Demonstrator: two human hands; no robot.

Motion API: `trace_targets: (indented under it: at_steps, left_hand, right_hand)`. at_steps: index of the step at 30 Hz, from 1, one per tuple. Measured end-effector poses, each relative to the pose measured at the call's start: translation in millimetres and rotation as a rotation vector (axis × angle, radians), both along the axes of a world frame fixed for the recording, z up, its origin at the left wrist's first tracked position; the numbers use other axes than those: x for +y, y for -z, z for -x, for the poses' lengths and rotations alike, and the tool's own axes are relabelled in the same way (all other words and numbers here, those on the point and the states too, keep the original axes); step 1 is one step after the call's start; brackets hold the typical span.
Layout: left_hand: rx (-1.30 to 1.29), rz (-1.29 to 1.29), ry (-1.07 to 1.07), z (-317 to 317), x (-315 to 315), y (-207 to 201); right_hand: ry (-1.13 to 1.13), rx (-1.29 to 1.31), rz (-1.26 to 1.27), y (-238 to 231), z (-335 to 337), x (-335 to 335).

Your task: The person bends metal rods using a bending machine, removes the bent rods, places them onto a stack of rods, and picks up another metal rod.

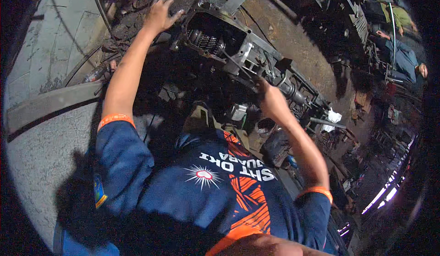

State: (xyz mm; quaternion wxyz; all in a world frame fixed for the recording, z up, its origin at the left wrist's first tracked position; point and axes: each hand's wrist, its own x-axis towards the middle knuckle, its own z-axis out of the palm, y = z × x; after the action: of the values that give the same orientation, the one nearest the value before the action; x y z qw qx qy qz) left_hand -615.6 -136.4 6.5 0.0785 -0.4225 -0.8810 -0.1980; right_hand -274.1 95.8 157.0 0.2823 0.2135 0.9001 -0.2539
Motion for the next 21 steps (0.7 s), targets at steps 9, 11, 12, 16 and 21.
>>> trace_targets:
  at_steps: [9,11,12,16,21]
  left_hand:
    - [-0.006,-0.111,0.05,-18,2,-5]
    - [-0.005,-0.1,0.045,-20,2,-5]
    - [-0.013,-0.083,0.036,-21,1,-4]
    - [-0.06,-0.093,0.01,-26,2,-3]
    - [-0.011,-0.172,0.027,-23,-6,8]
  right_hand:
    - [-0.533,-0.02,-0.427,-75,60,15]
    - [-0.621,-0.044,-0.419,-76,73,14]
    - [-0.625,-0.044,-0.419,-75,74,15]
    - [-0.62,-0.016,-0.408,-66,67,19]
    - [-0.673,0.001,-0.449,-58,67,0]
